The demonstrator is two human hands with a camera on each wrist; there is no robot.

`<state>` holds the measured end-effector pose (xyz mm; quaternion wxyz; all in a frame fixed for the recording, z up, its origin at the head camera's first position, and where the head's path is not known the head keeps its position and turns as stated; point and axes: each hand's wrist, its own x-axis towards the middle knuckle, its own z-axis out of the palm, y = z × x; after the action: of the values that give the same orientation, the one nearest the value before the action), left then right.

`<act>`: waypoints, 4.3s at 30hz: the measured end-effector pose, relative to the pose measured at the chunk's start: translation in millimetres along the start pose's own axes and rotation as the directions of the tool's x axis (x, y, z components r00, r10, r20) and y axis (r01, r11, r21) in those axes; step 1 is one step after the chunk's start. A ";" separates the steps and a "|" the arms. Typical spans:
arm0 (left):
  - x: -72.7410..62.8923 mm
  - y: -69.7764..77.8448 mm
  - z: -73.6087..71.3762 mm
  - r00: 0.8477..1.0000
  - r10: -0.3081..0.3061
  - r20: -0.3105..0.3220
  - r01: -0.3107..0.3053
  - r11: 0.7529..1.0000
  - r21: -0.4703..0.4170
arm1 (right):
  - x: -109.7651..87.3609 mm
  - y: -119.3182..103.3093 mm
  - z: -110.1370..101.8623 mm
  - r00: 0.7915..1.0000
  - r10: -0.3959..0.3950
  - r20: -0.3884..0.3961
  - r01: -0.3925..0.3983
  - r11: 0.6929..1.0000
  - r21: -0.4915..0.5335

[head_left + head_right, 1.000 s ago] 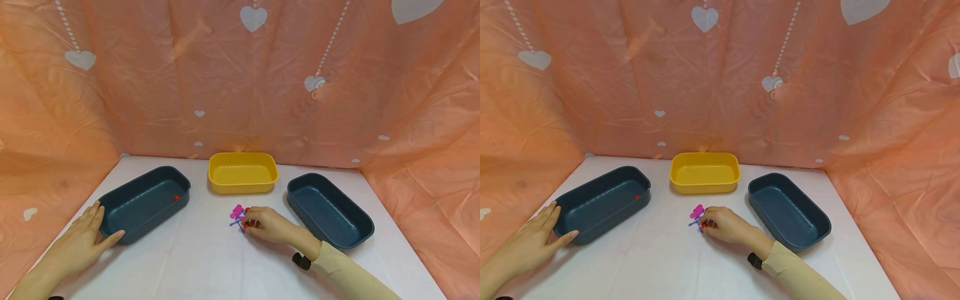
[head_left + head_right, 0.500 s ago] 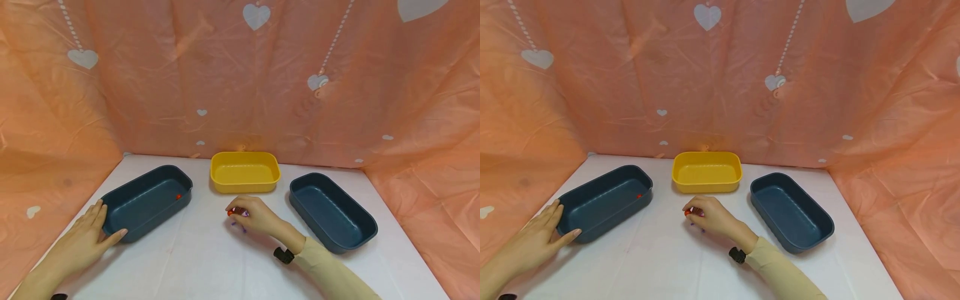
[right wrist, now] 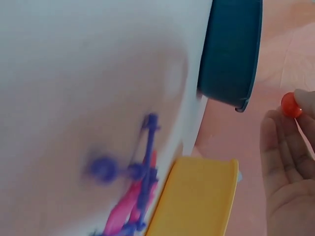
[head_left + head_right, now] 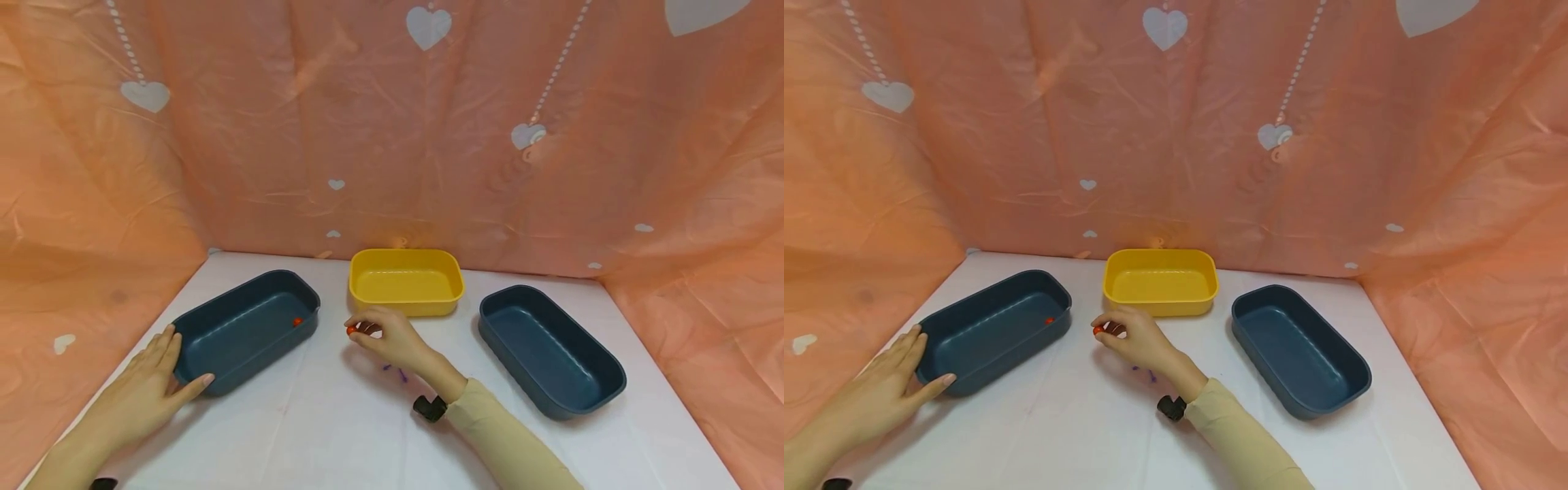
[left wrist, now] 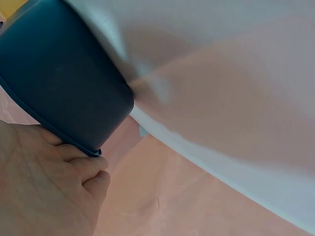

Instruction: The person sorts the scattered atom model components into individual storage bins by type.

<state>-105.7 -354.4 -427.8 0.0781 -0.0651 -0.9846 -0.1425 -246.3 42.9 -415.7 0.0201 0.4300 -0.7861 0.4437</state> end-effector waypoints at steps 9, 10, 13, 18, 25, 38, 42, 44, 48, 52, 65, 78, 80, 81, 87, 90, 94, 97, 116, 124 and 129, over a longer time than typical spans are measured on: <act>1.9 -0.4 0.5 1.000 -0.010 0.017 0.010 1.000 0.002 | 26.2 -2.1 15.2 0.999 0.007 -0.036 -0.006 0.999 0.051; 2.0 0.2 -0.2 1.000 -0.012 0.017 0.012 1.000 0.001 | 29.2 -2.6 16.8 0.999 0.013 -0.039 -0.011 0.998 0.061; 1.7 2.0 -2.0 1.000 -0.019 0.025 0.018 1.000 0.003 | 37.9 -4.2 21.9 0.998 0.043 -0.036 -0.039 0.995 0.097; 0.2 3.3 -3.2 0.999 -0.024 0.031 0.024 1.000 0.003 | 52.8 -6.9 30.8 0.997 0.074 -0.023 -0.071 0.991 0.117; -1.0 1.7 -1.9 1.000 -0.019 0.017 0.019 1.000 0.008 | 73.5 -15.5 42.2 0.996 0.081 0.033 -0.083 0.993 0.081; -1.8 1.2 -3.8 0.999 -0.030 0.033 0.030 0.999 0.014 | 100.9 -20.9 61.4 0.983 0.090 0.158 -0.067 0.987 -0.148; -1.3 1.6 -3.7 0.999 -0.029 0.027 0.029 0.999 0.015 | 103.3 -18.8 63.9 0.980 0.088 0.177 -0.053 0.980 -0.193; -0.8 1.7 -3.7 0.999 -0.028 0.021 0.027 0.999 0.016 | 104.4 -17.9 64.6 0.980 0.087 0.181 -0.048 0.977 -0.210; -0.5 2.0 -3.7 0.999 -0.030 0.031 0.030 0.999 0.014 | 107.1 -16.6 65.2 0.977 0.081 0.197 -0.028 0.966 -0.256; -0.3 3.7 -4.1 0.999 -0.034 0.041 0.033 0.999 0.015 | 109.4 -16.4 64.9 0.972 0.084 0.220 -0.015 0.955 -0.295; -0.7 3.8 -3.6 0.999 -0.035 0.040 0.035 0.999 0.009 | 106.0 -20.2 64.4 0.967 0.122 0.224 -0.060 0.962 -0.265; -0.1 4.9 -5.7 0.997 -0.046 0.055 0.046 0.999 0.003 | 95.6 -28.3 47.3 0.985 0.066 0.157 -0.035 0.981 -0.189; -0.3 5.1 -5.8 0.997 -0.043 0.056 0.043 0.999 0.004 | 92.8 -28.8 43.9 0.990 0.044 0.136 -0.020 0.985 -0.171; -0.5 5.1 -5.7 0.998 -0.043 0.056 0.042 0.999 0.003 | 91.4 -28.8 42.2 0.992 0.031 0.126 -0.011 0.987 -0.160; -1.2 2.7 -2.6 0.999 -0.024 0.032 0.024 1.000 0.001 | 80.9 -25.3 30.4 0.998 -0.022 0.052 0.026 0.996 -0.080; -0.8 0.5 -0.2 1.000 -0.013 0.016 0.013 1.000 0.010 | 74.2 -22.0 23.1 1.000 -0.020 0.011 0.020 0.997 -0.068; -1.6 -2.7 3.5 1.000 -0.002 -0.002 0.002 1.000 0.015 | 64.2 -16.8 13.3 0.999 0.022 -0.035 -0.024 0.999 -0.041; -1.9 -3.2 4.5 1.000 0.005 -0.015 -0.004 1.000 0.012 | 55.3 -13.4 5.4 0.996 0.069 -0.062 -0.070 0.997 -0.016; -2.6 -3.1 6.1 0.998 0.028 -0.058 -0.027 0.999 0.028 | -4.2 13.4 -40.6 0.963 0.200 -0.178 -0.206 0.979 -0.012; -0.3 -1.4 2.6 0.999 0.011 -0.031 -0.010 1.000 0.025 | -27.3 24.4 -50.3 0.930 0.312 -0.193 -0.324 0.945 -0.034; -0.3 -1.4 3.1 1.000 0.013 -0.025 -0.012 1.000 0.018 | -39.4 30.9 -56.3 0.919 0.363 -0.157 -0.375 0.925 -0.056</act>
<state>-106.1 -354.9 -431.2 0.0921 -0.0687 -0.9843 -0.1341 -262.6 116.4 -418.9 0.0109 0.2398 -0.8675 0.4356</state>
